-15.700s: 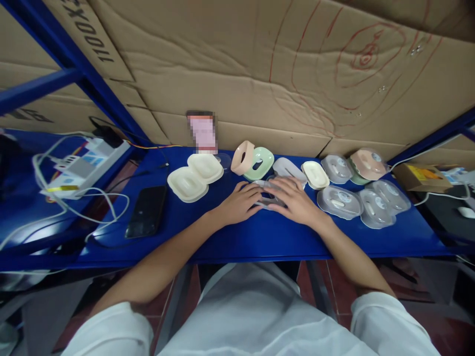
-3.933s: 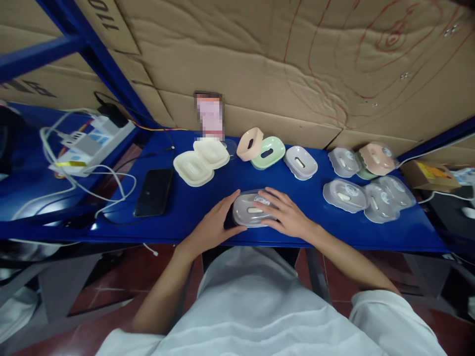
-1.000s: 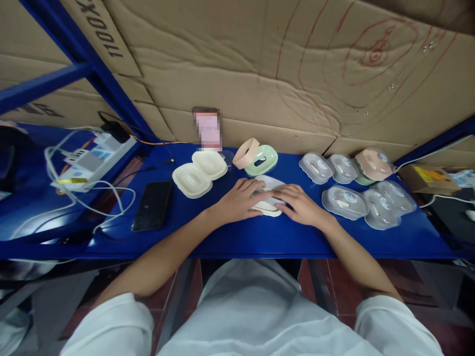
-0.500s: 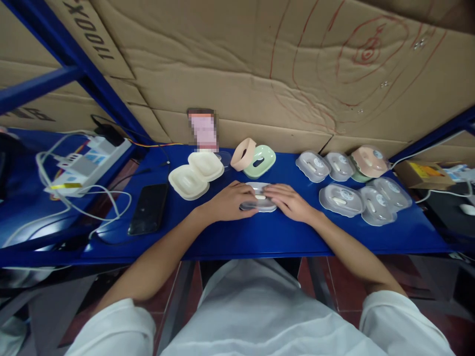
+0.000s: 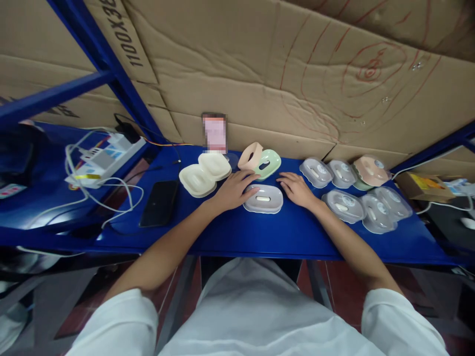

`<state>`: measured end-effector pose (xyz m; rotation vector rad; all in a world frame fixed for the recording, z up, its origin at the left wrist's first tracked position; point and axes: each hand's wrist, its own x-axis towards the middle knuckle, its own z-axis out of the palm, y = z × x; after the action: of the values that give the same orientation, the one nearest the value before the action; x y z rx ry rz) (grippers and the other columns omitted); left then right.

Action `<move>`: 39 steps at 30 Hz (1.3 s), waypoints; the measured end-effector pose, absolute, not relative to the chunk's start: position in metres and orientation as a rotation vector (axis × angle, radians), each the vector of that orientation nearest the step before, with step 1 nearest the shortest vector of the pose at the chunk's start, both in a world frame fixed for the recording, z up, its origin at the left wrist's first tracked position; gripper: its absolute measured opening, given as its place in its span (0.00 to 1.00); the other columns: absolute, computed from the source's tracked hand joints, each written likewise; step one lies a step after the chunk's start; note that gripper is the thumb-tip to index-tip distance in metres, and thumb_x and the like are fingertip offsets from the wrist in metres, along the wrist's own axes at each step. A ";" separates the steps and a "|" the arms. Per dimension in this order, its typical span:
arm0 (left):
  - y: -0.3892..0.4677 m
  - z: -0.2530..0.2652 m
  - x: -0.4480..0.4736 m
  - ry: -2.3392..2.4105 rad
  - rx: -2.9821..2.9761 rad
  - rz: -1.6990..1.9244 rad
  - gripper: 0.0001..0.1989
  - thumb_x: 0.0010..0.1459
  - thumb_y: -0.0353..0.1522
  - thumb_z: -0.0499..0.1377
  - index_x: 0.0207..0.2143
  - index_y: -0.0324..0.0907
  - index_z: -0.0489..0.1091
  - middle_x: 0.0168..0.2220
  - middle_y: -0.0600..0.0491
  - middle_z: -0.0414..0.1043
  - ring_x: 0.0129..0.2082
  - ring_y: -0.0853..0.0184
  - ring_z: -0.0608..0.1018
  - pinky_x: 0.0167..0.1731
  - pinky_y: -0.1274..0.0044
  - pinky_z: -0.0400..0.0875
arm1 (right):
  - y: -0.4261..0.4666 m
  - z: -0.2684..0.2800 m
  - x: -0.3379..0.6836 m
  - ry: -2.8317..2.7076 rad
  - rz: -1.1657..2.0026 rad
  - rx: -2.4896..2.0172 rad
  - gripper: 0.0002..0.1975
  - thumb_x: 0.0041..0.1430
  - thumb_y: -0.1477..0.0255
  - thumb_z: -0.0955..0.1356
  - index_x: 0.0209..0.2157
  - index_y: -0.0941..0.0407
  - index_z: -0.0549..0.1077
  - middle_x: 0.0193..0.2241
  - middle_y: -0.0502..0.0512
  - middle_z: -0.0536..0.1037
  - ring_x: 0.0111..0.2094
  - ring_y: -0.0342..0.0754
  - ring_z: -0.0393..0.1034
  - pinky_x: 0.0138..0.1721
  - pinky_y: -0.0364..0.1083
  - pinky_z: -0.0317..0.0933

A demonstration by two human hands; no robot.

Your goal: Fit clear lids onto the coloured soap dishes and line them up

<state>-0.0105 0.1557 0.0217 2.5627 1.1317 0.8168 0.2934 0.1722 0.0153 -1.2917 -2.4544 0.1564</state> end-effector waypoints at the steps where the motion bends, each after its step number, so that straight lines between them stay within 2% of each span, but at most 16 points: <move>1: 0.156 0.019 -0.010 1.124 2.542 0.775 0.25 0.75 0.45 0.54 0.67 0.43 0.67 0.68 0.40 0.67 0.67 0.48 0.72 0.67 0.55 0.67 | 0.183 0.013 0.296 -2.466 0.151 -1.334 0.21 0.75 0.71 0.59 0.59 0.55 0.79 0.62 0.65 0.78 0.63 0.64 0.70 0.62 0.67 0.64; 4: 0.158 0.013 -0.010 1.116 2.500 0.667 0.29 0.74 0.48 0.54 0.70 0.45 0.64 0.72 0.39 0.59 0.70 0.45 0.69 0.66 0.52 0.67 | 0.202 0.007 0.294 -2.478 0.156 -1.323 0.26 0.71 0.76 0.58 0.66 0.55 0.73 0.64 0.65 0.76 0.63 0.63 0.70 0.61 0.66 0.65; 7: 0.159 0.011 -0.011 1.117 2.482 0.652 0.30 0.74 0.49 0.53 0.71 0.47 0.63 0.71 0.39 0.59 0.70 0.45 0.69 0.66 0.52 0.68 | 0.204 0.006 0.286 -2.491 0.110 -1.256 0.29 0.73 0.76 0.57 0.71 0.55 0.66 0.68 0.65 0.70 0.67 0.61 0.66 0.64 0.63 0.62; 11: 0.159 0.013 -0.012 1.120 2.473 0.669 0.30 0.74 0.50 0.53 0.71 0.47 0.62 0.71 0.39 0.59 0.71 0.46 0.67 0.67 0.52 0.68 | 0.213 0.009 0.279 -2.565 0.018 -1.202 0.30 0.74 0.72 0.59 0.74 0.54 0.61 0.76 0.63 0.57 0.76 0.63 0.50 0.71 0.66 0.51; 13: 0.158 0.014 -0.011 1.122 2.479 0.680 0.29 0.74 0.49 0.53 0.70 0.45 0.63 0.71 0.38 0.59 0.71 0.46 0.67 0.67 0.52 0.67 | 0.223 0.011 0.277 -2.589 0.015 -1.237 0.32 0.73 0.66 0.63 0.75 0.55 0.59 0.77 0.64 0.54 0.77 0.65 0.45 0.73 0.69 0.46; 15: 0.157 0.014 -0.010 1.113 2.484 0.698 0.29 0.74 0.49 0.53 0.70 0.45 0.64 0.70 0.38 0.60 0.71 0.46 0.67 0.67 0.51 0.68 | 0.230 0.011 0.276 -2.568 0.013 -1.290 0.35 0.72 0.60 0.66 0.75 0.55 0.59 0.75 0.67 0.58 0.76 0.68 0.49 0.73 0.71 0.44; 17: 0.157 0.015 -0.010 1.096 2.493 0.715 0.28 0.75 0.48 0.54 0.69 0.44 0.65 0.71 0.38 0.60 0.71 0.45 0.67 0.66 0.51 0.68 | 0.232 0.011 0.277 -2.492 -0.007 -1.357 0.37 0.70 0.54 0.69 0.73 0.55 0.62 0.70 0.70 0.66 0.72 0.70 0.57 0.72 0.73 0.46; 20: 0.156 0.016 -0.011 1.075 2.511 0.726 0.27 0.75 0.47 0.54 0.68 0.42 0.66 0.71 0.37 0.60 0.71 0.45 0.67 0.66 0.51 0.69 | 0.227 0.010 0.284 -2.320 0.038 -1.463 0.36 0.67 0.49 0.71 0.68 0.56 0.67 0.62 0.71 0.70 0.63 0.71 0.68 0.65 0.71 0.60; 23: 0.155 0.021 -0.014 0.996 2.514 0.714 0.26 0.72 0.48 0.59 0.65 0.45 0.70 0.70 0.39 0.62 0.70 0.46 0.69 0.68 0.52 0.67 | 0.217 0.013 0.302 -2.140 0.108 -1.460 0.30 0.67 0.49 0.70 0.61 0.54 0.72 0.57 0.67 0.71 0.56 0.65 0.74 0.59 0.64 0.70; 26: 0.152 0.026 -0.016 0.889 2.502 0.635 0.33 0.61 0.51 0.70 0.64 0.48 0.71 0.69 0.42 0.64 0.69 0.46 0.69 0.70 0.54 0.65 | 0.202 0.021 0.324 -1.986 0.056 -1.396 0.27 0.68 0.47 0.69 0.56 0.52 0.74 0.54 0.64 0.74 0.54 0.61 0.74 0.59 0.63 0.70; 28: 0.150 0.029 -0.016 0.867 2.484 0.579 0.38 0.57 0.50 0.73 0.66 0.49 0.69 0.69 0.42 0.63 0.69 0.46 0.69 0.70 0.55 0.65 | 0.188 0.026 0.335 -1.920 0.025 -1.367 0.26 0.68 0.47 0.69 0.55 0.52 0.73 0.53 0.64 0.74 0.55 0.61 0.73 0.59 0.63 0.70; 34: 0.153 0.024 -0.016 0.896 2.389 0.678 0.47 0.58 0.47 0.74 0.73 0.51 0.56 0.70 0.41 0.58 0.72 0.47 0.66 0.72 0.54 0.64 | 0.148 0.038 0.334 -2.227 0.217 -1.038 0.22 0.68 0.56 0.72 0.56 0.51 0.71 0.56 0.64 0.73 0.59 0.62 0.70 0.62 0.64 0.68; 39: 0.158 0.017 -0.018 0.905 2.353 0.725 0.53 0.58 0.47 0.74 0.76 0.54 0.48 0.74 0.40 0.53 0.75 0.46 0.62 0.73 0.52 0.61 | 0.133 0.037 0.312 -2.388 0.374 -0.933 0.25 0.67 0.61 0.73 0.62 0.50 0.67 0.61 0.66 0.69 0.64 0.62 0.68 0.65 0.65 0.66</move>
<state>-0.0177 0.1579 0.0170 2.3529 0.9049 0.7249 0.3118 0.1332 0.0367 -0.9330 -2.3883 0.3742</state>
